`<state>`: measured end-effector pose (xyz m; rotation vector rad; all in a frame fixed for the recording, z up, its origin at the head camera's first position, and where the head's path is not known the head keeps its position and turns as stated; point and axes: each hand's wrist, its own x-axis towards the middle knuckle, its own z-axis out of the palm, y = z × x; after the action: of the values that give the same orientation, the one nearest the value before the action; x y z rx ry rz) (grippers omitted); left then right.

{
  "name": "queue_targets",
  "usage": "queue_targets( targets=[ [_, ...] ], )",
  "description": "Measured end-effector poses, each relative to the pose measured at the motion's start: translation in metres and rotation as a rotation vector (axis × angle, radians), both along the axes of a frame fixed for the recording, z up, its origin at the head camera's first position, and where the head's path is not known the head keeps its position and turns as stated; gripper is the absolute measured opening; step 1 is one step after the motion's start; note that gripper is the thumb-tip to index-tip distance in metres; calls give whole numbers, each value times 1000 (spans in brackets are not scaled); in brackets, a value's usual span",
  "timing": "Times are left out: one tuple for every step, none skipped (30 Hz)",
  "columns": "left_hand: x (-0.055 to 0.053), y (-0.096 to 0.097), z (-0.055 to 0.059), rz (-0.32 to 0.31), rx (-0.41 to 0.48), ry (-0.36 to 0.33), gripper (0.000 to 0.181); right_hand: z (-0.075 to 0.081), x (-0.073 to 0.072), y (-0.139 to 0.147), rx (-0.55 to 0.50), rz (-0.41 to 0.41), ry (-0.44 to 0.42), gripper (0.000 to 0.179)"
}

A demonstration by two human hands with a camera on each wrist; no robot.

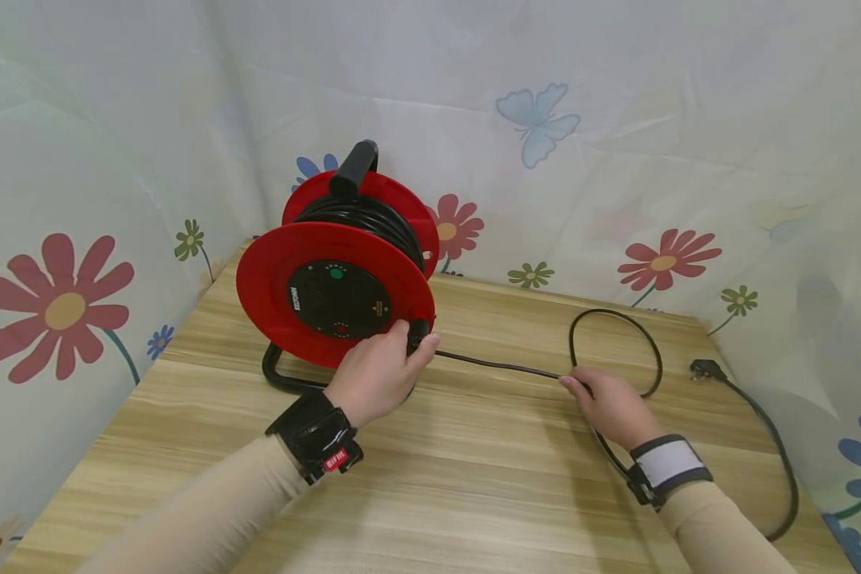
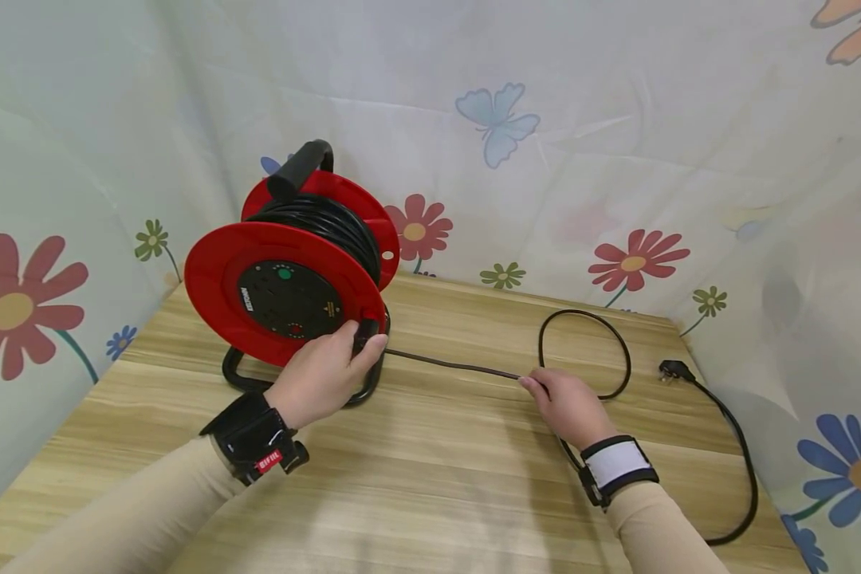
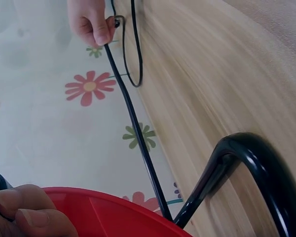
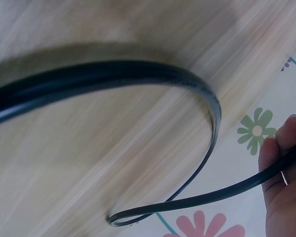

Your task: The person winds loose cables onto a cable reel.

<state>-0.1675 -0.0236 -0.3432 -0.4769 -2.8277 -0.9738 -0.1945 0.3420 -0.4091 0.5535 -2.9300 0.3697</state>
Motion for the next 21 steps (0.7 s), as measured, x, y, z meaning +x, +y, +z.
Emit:
queue_targets(
  targets=[
    [0,0,-1,2,3,-1,40,0,0,-1,0,0,-4,26],
    [1,0,-2,3,5,-2,40,0,-1,-2,1,0,-7,26],
    [1,0,-4,4,5,-3,40,0,-1,-3,1,-1,-13,26],
    [1,-1,-5,3,6,-5,40,0,-1,-4,0,-2,-20,27],
    [1,-1,-6,0,7,-10,39,-1,-2,-5,-1,-2,-25,27],
    [1,-1,-7,-2,7,-15,39,-1,-2,-6,-3,-2,-30,28],
    [2,-1,-8,-2,8,-18,39,-1,-3,-7,-5,-2,-35,27],
    [2,-2,-9,-2,7,-20,39,-1,-3,-9,-7,-2,-40,27],
    [2,-2,-10,-3,7,-24,40,-1,-3,-10,-10,0,-42,26],
    [2,-2,-11,-2,8,-29,39,-1,-3,-11,-10,3,-40,25],
    [2,-2,-12,-2,4,-30,40,-2,-4,-11,-12,6,-39,25],
    [2,-2,-13,0,2,-32,41,-2,-4,-12,-12,8,-36,25],
    [2,-2,-14,2,1,-33,41,-2,-4,-13,-14,12,-33,25],
    [2,-2,-15,1,-4,-34,42,-3,-4,-13,-16,15,-29,25],
    [2,-3,-16,0,-7,-35,42,-3,-5,-14,-18,18,-25,25],
    [2,-3,-17,-1,-10,-36,43,-4,-5,-14,-19,19,-23,25],
    [2,-3,-18,-3,-12,-36,43,-4,-4,-15,-21,20,-24,25],
    [2,-3,-19,-5,-12,-38,43,-4,-4,-16,-22,22,-23,26],
    [2,-4,-20,-6,-13,-38,44,-4,-4,-17,-22,23,-24,26],
    [2,-4,-20,-9,-11,-40,44,-4,-4,-18,-23,23,-24,25],
    [3,-4,-21,-9,-9,-40,44,-4,-4,-19,-22,24,-26,26]
  ],
)
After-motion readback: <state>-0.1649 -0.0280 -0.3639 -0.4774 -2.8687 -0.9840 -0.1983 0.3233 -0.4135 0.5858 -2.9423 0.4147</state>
